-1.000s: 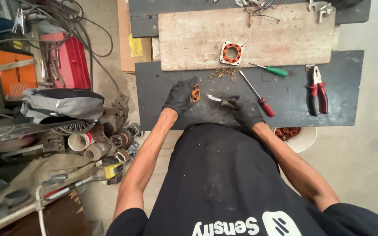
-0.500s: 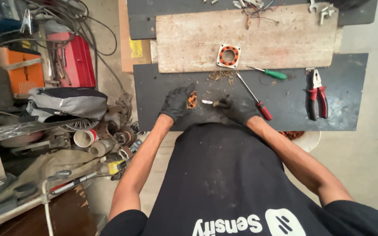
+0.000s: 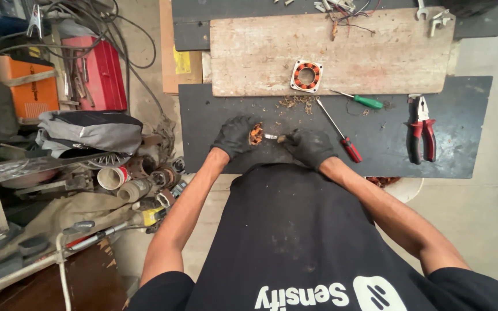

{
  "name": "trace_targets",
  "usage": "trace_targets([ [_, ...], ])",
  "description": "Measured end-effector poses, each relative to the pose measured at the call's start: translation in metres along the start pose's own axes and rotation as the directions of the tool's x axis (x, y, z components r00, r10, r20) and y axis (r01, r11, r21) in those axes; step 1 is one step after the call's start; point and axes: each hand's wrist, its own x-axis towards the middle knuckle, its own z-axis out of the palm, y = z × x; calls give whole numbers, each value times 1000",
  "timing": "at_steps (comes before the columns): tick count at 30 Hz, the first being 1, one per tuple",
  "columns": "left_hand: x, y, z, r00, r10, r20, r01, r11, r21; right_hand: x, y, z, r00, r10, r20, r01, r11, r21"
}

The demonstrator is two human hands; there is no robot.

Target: Repairing a small electric motor stator by cleaning and adjusting the copper windings using a small tool

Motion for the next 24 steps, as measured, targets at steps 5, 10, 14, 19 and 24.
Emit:
trace_targets([
  [5, -1, 3, -9, 1000, -11, 1, 11, 1000, 19, 3, -2, 1, 999, 39, 11, -39, 999, 30],
  [10, 1, 2, -6, 1000, -18, -8, 18, 1000, -12, 1, -12, -1, 999, 47, 16, -48, 996, 74],
  [14, 1, 0, -1, 999, -6, -43, 7, 1000, 25, 8, -1, 16, 1000, 3, -19, -4, 1000, -25],
  [19, -2, 0, -8, 998, -23, -56, 24, 999, 30, 9, 12, 20, 998, -54, 15, 54, 999, 2],
  [24, 0, -10, 19, 988, 14, -152, -7, 999, 46, 25, 20, 46, 996, 17, 89, -4, 988, -152],
])
